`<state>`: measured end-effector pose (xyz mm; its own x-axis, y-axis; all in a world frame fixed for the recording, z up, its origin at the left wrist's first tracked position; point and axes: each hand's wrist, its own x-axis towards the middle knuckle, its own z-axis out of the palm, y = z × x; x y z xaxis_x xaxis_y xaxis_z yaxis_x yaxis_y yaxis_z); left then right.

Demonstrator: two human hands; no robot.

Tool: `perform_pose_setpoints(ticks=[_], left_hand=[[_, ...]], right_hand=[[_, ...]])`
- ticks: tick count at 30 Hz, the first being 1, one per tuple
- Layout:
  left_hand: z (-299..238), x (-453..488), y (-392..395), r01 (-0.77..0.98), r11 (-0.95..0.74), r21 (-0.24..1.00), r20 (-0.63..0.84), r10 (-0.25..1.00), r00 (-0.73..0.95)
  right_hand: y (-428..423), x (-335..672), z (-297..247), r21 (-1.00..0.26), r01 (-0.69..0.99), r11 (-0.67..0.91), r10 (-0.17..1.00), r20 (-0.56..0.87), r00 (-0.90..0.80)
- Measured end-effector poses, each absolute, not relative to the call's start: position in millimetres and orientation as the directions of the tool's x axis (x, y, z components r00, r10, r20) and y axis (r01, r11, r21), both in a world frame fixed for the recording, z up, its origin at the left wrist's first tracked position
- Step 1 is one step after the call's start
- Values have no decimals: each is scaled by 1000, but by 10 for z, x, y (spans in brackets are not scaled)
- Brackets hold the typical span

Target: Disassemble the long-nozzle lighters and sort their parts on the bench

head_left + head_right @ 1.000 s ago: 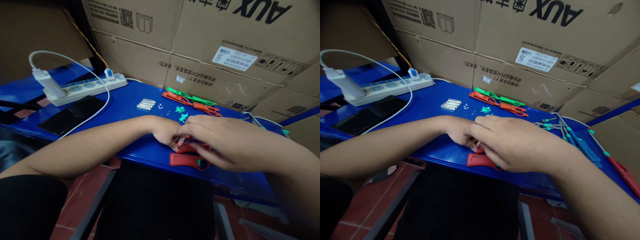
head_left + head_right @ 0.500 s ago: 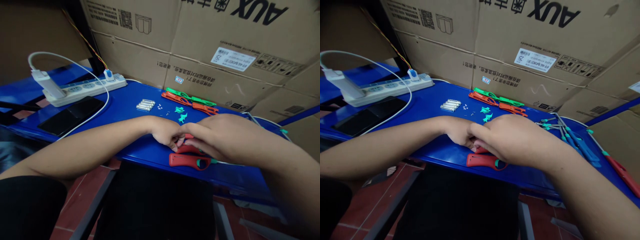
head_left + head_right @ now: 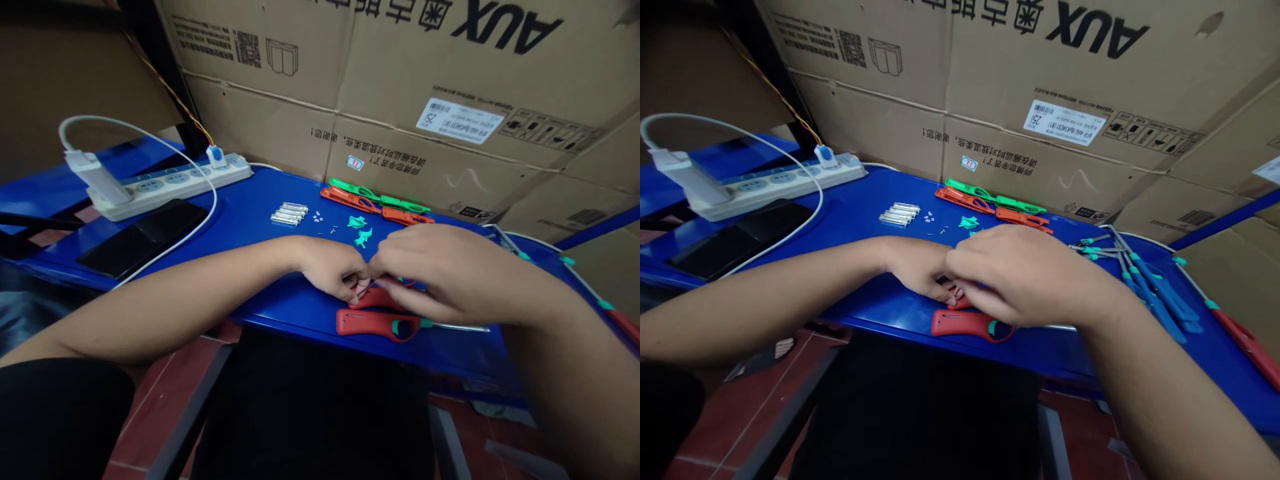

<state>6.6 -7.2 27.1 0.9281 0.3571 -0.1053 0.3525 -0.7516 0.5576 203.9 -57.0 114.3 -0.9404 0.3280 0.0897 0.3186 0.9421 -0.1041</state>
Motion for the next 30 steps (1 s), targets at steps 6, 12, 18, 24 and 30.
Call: perform_pose_setpoints(ticks=[6, 12, 18, 24, 30], left_hand=[[372, 51, -86, 314, -803, 507, -126, 292, 948], [343, 54, -75, 302, -856, 420, -36, 317, 948], [282, 81, -70, 339, -892, 300, -9, 353, 936], [244, 112, -72, 401, -909, 116, -32, 400, 916], [246, 159, -138, 420, -898, -133, -41, 428, 903]], right_hand=[[-11, 2521, 597, -730, 107, 675, 717, 616, -325], [216, 2306, 78, -950, -113, 292, 935, 308, -175], [227, 2160, 23, -964, -175, 198, 967, 222, -125], [279, 2160, -58, -973, -167, 162, 978, 181, -108], [298, 2152, -96, -974, -191, 119, 982, 144, -119]])
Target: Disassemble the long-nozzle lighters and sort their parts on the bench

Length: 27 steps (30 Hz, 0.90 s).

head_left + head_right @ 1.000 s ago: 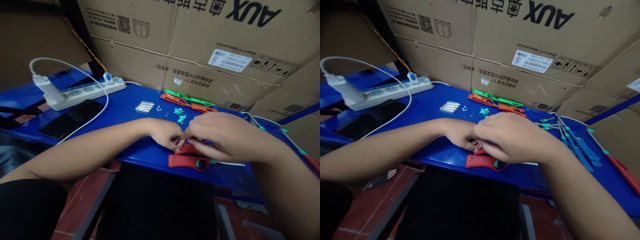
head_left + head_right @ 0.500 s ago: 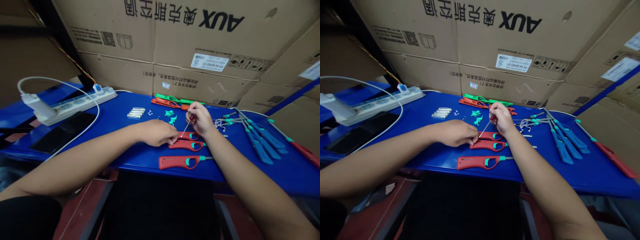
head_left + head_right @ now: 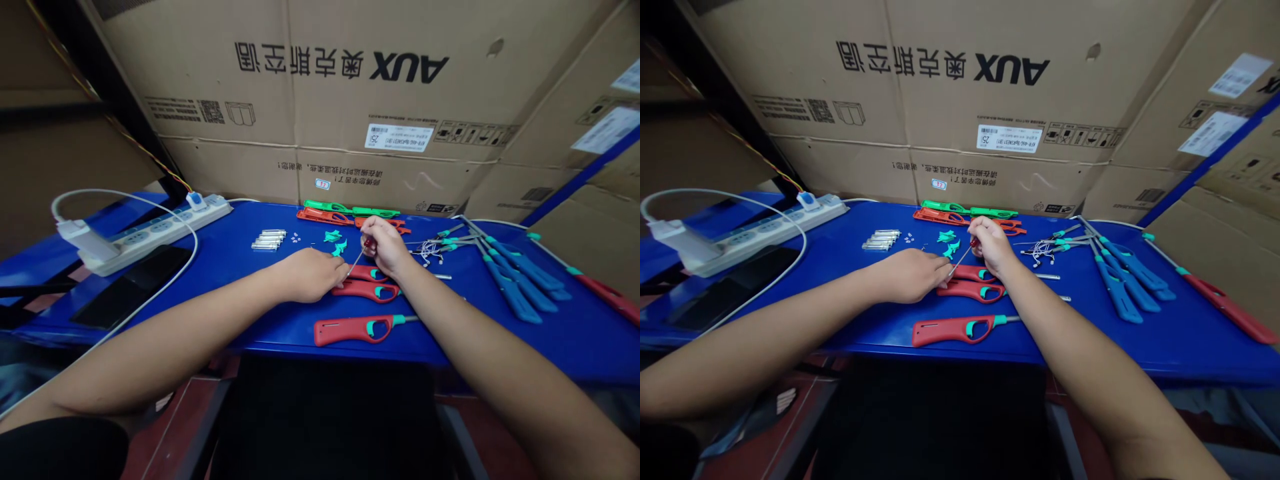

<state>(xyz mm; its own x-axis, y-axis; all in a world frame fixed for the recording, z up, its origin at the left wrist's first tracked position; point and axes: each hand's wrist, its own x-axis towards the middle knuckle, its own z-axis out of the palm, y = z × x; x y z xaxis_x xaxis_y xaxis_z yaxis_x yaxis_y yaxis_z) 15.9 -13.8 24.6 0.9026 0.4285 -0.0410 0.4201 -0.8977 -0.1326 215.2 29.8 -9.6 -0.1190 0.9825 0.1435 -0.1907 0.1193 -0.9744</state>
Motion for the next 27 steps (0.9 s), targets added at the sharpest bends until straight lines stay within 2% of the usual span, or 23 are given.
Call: perform_pose_setpoints(ticks=[4, 7, 10, 15, 23, 25, 27], left_hand=[[211, 173, -146, 429, -868, -251, -6, 444, 896], [198, 161, -141, 428, -861, -275, 7, 443, 896], [218, 149, -162, 381, -886, -265, -28, 402, 915], [256, 170, -214, 371, -892, -257, -103, 407, 908], [196, 212, -214, 423, -871, -250, -46, 447, 893], [218, 210, -210, 468, -855, -225, -38, 488, 872], [268, 165, -158, 493, -859, -141, -32, 501, 865]], right_hand=[[298, 2154, -95, -977, -191, 99, 983, 126, -136], [303, 2151, -99, -977, -190, 93, 983, 120, -136], [304, 2144, -99, -977, -195, 90, 985, 116, -127], [286, 2130, -87, -978, -191, 81, 986, 107, -129], [275, 2128, -78, -977, -195, 89, 985, 115, -128], [279, 2132, -79, -976, -198, 94, 984, 121, -128], [283, 2136, -81, -975, -200, 99, 984, 126, -127]])
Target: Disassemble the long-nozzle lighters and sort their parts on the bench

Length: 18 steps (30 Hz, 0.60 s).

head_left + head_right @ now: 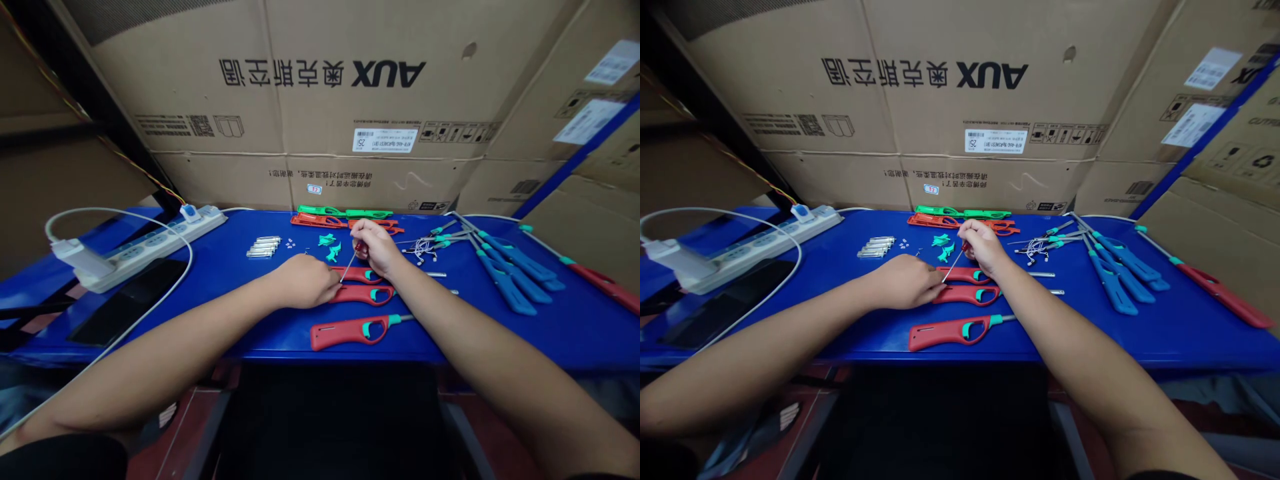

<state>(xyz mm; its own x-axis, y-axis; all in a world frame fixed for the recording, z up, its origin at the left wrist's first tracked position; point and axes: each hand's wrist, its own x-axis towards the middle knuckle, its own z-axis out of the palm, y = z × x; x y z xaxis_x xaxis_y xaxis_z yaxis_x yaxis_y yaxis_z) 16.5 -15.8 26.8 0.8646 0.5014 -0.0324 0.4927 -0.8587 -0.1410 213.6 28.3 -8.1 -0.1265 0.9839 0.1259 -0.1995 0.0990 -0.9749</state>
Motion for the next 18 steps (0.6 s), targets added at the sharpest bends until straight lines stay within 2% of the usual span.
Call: perform_pose_setpoints(ticks=[3, 4, 6, 9, 13, 18], left_hand=[[361, -15, 49, 520, -854, 25, 19, 520, 854], [384, -97, 145, 560, -827, 50, 57, 562, 825], [401, -263, 345, 664, -744, 66, 136, 666, 733], [353, -437, 576, 729, -678, 96, 120, 735, 668], [251, -452, 665, 703, -699, 130, 75, 714, 696], [185, -365, 650, 693, -715, 94, 81, 700, 710]], right_hand=[[287, 2143, -84, -975, -197, 103, 983, 130, -128], [287, 2144, -84, -975, -195, 104, 983, 131, -131], [284, 2146, -83, -977, -186, 106, 981, 133, -138], [277, 2148, -74, -980, -164, 113, 979, 138, -150], [271, 2149, -68, -982, -139, 125, 975, 148, -164], [277, 2151, -84, -984, -115, 136, 971, 155, -179]])
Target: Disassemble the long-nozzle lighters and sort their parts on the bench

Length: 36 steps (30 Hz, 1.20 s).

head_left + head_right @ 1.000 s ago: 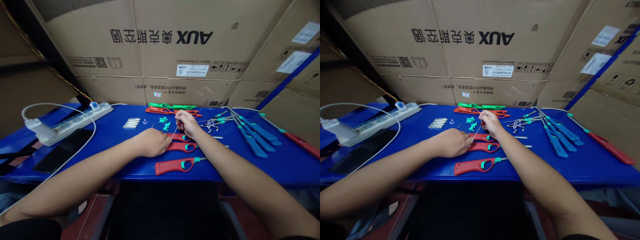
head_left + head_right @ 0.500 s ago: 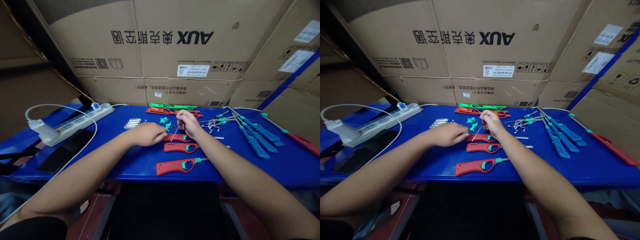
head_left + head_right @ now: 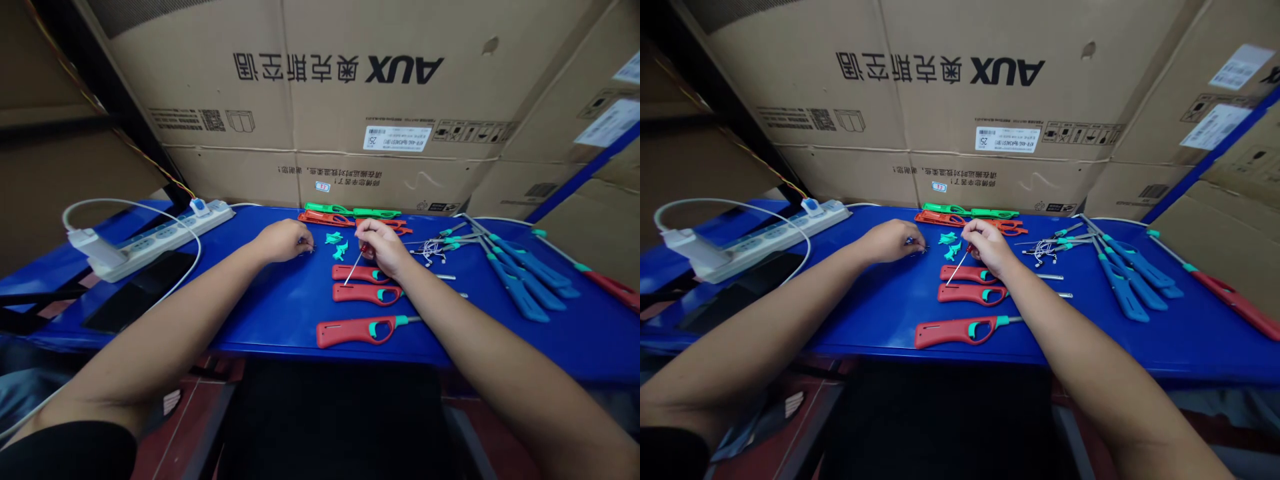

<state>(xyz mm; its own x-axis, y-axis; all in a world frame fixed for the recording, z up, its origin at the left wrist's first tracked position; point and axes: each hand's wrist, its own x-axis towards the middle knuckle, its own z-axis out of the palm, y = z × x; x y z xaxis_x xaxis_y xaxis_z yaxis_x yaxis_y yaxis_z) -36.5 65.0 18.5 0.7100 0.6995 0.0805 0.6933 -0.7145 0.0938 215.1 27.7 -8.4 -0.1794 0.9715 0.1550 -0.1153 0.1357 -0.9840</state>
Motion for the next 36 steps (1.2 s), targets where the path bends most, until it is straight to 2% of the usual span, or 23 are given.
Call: perform_pose_setpoints(ticks=[5, 15, 26, 31, 36], left_hand=[[261, -483, 695, 645, -749, 153, 35, 656, 754], [289, -524, 677, 728, -667, 159, -138, 715, 686], [157, -384, 723, 675, -728, 121, 11, 680, 733], [110, -358, 738, 705, -702, 101, 103, 713, 694], [79, -345, 763, 695, -712, 101, 96, 703, 705]], right_hand=[[270, 2158, -73, -984, -100, 147, 969, 163, -186], [250, 2166, -50, -982, -92, 164, 968, 179, -179], [244, 2189, -44, -979, -70, 192, 961, 202, -190], [246, 2200, -34, -978, -60, 201, 959, 209, -191], [259, 2223, -33, -977, -54, 208, 958, 215, -189]])
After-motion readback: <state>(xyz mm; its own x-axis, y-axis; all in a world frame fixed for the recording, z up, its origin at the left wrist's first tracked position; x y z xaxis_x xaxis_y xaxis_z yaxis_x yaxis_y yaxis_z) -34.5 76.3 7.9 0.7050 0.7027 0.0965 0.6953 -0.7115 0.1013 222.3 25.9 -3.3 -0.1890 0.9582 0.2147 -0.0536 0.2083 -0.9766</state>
